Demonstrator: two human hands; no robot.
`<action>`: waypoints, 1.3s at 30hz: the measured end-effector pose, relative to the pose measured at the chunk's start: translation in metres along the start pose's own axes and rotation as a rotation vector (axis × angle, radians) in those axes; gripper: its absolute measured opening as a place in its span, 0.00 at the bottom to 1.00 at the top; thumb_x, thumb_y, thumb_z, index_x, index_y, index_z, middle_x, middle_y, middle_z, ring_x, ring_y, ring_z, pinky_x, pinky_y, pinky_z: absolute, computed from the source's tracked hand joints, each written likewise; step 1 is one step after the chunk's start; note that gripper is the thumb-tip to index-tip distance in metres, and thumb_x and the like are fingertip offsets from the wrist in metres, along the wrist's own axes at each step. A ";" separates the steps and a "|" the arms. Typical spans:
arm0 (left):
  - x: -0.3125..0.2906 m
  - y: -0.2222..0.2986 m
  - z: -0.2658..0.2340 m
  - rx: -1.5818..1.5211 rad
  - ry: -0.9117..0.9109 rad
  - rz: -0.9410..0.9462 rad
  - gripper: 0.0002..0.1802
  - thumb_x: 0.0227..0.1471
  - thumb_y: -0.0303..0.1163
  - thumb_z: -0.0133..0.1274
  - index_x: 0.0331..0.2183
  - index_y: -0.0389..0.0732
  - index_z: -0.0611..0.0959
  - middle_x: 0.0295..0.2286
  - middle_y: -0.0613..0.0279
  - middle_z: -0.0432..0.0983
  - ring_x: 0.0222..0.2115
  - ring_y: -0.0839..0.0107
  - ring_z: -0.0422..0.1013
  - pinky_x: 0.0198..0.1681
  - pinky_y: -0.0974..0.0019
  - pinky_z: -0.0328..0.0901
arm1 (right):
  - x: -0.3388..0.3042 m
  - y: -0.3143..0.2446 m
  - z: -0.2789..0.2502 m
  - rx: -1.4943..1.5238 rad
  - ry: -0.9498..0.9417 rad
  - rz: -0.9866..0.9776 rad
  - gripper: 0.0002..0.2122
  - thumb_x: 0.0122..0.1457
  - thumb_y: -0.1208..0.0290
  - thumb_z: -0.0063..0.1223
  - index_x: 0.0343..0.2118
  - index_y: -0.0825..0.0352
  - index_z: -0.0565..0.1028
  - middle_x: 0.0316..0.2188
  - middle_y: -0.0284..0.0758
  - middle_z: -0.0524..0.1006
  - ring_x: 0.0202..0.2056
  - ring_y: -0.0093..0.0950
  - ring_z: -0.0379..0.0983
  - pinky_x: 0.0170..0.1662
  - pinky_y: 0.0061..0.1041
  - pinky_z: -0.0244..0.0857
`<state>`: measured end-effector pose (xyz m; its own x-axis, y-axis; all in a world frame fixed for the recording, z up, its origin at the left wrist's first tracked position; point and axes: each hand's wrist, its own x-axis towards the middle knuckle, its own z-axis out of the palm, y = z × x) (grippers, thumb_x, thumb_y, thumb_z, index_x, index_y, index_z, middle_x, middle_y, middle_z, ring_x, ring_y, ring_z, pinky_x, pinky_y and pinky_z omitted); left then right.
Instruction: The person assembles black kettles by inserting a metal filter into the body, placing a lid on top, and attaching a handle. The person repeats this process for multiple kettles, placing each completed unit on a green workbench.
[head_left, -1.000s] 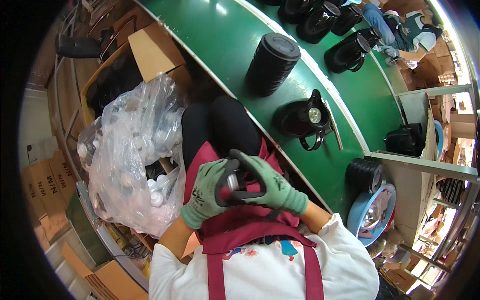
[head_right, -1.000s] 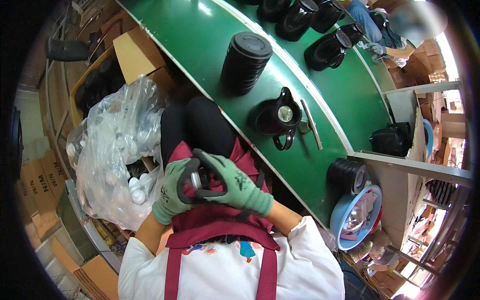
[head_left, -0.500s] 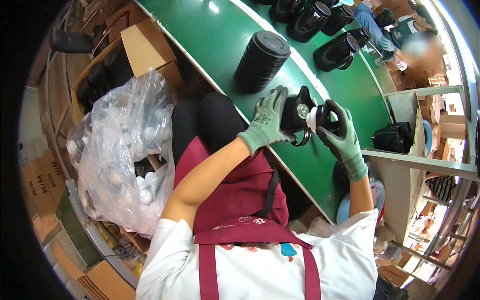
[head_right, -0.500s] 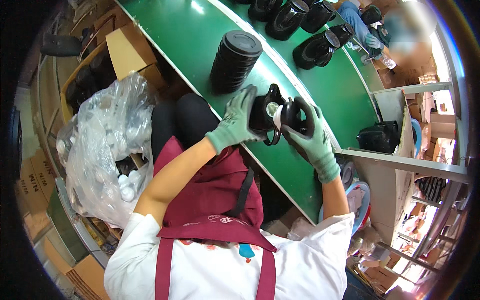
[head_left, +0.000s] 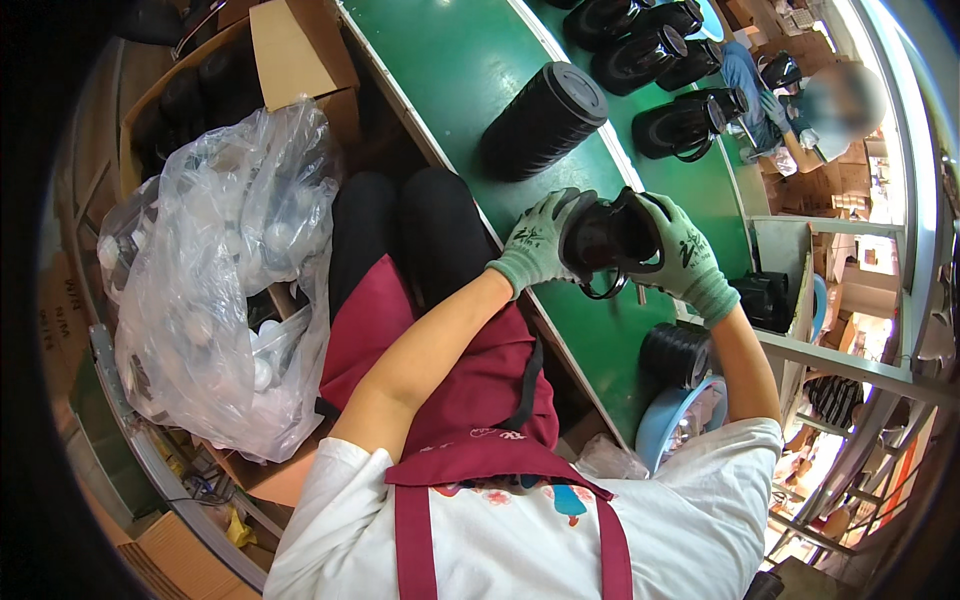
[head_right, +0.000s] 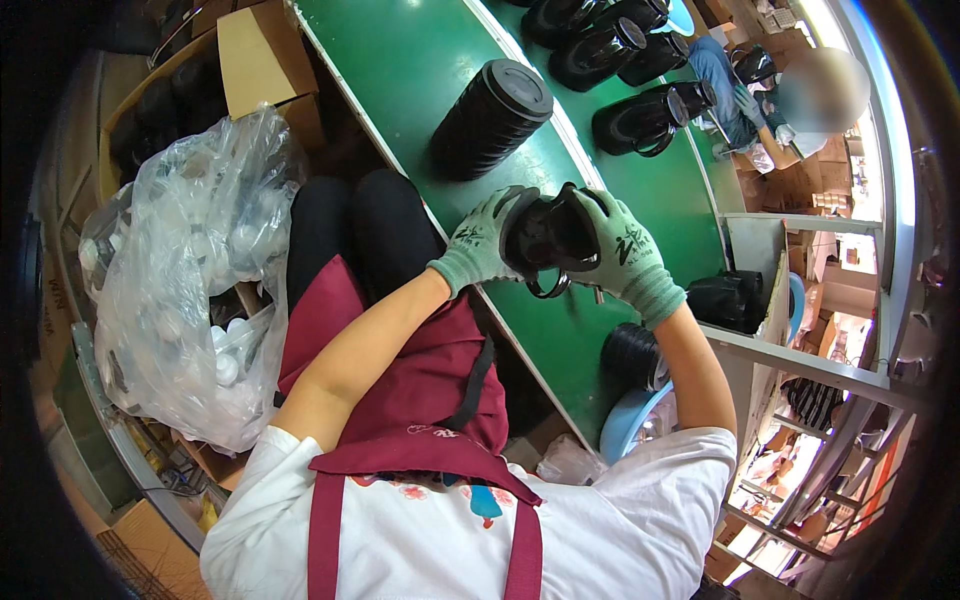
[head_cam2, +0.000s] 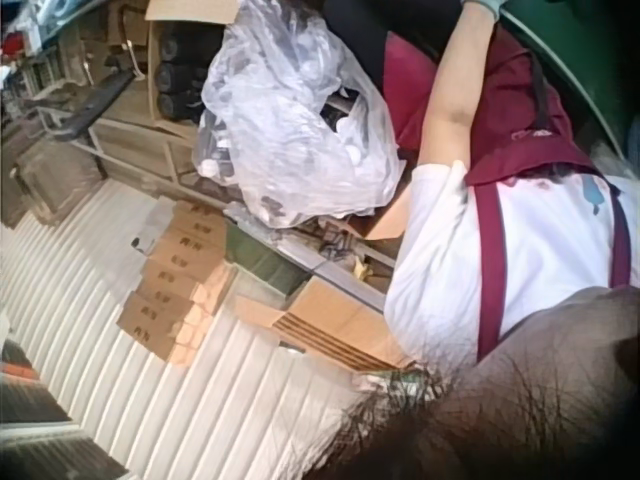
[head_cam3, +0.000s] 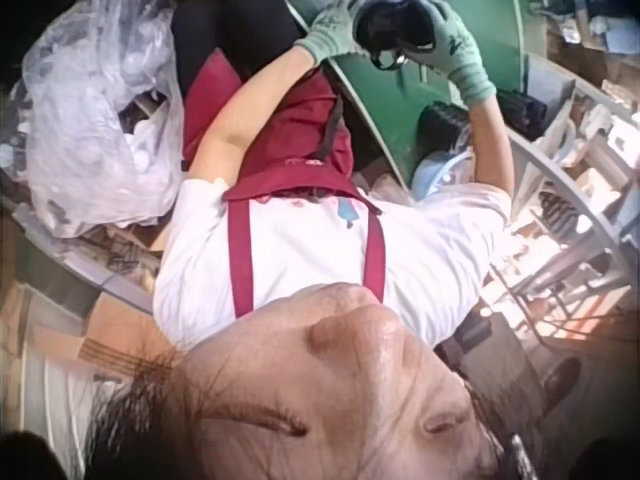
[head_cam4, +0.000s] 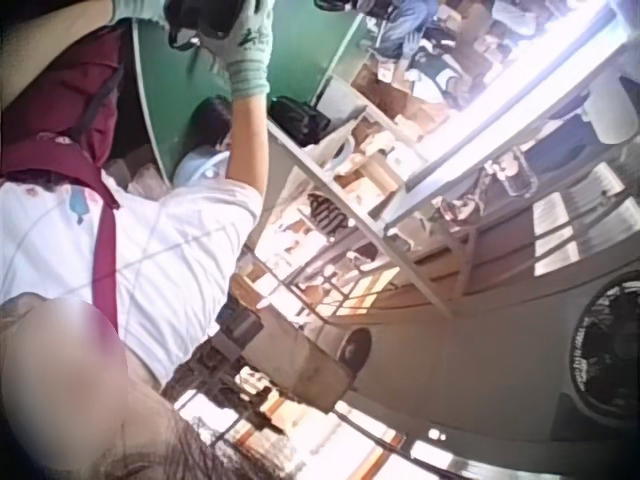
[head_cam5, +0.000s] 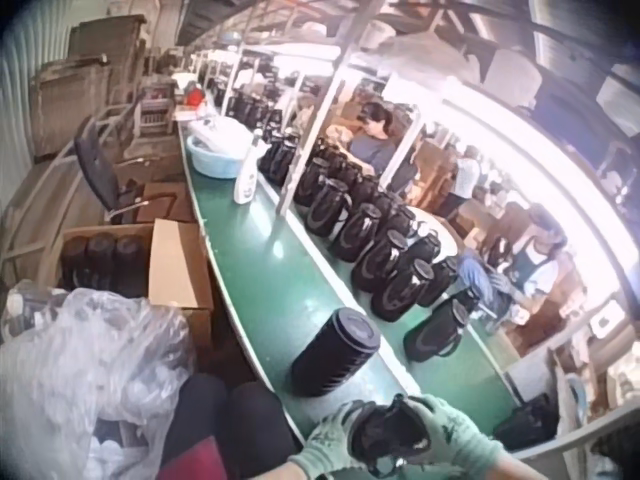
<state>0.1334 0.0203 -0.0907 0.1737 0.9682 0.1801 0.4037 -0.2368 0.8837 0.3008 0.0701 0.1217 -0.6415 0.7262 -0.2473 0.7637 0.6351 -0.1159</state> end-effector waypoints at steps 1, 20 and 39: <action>0.000 -0.001 0.000 -0.010 0.003 0.003 0.76 0.22 0.52 0.80 0.70 0.55 0.55 0.64 0.53 0.57 0.65 0.50 0.57 0.66 0.47 0.57 | 0.002 0.003 -0.001 0.047 -0.014 -0.048 0.42 0.41 0.62 0.76 0.62 0.66 0.67 0.56 0.46 0.70 0.56 0.48 0.71 0.60 0.39 0.68; 0.000 0.004 -0.003 0.006 -0.001 0.002 0.74 0.22 0.50 0.79 0.69 0.51 0.58 0.63 0.52 0.58 0.64 0.48 0.59 0.67 0.48 0.57 | 0.000 0.004 -0.004 -0.024 -0.114 -0.060 0.46 0.39 0.64 0.76 0.65 0.61 0.64 0.58 0.50 0.67 0.54 0.51 0.72 0.58 0.43 0.71; 0.001 0.005 -0.006 0.016 -0.030 -0.008 0.75 0.22 0.51 0.80 0.69 0.53 0.56 0.64 0.52 0.56 0.65 0.49 0.56 0.68 0.47 0.55 | 0.004 -0.001 -0.006 0.097 -0.167 0.257 0.45 0.52 0.50 0.69 0.70 0.59 0.58 0.55 0.52 0.73 0.51 0.49 0.77 0.57 0.41 0.70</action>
<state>0.1301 0.0205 -0.0830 0.1970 0.9673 0.1599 0.4196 -0.2306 0.8779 0.2967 0.0742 0.1267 -0.4116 0.8012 -0.4344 0.9078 0.4023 -0.1184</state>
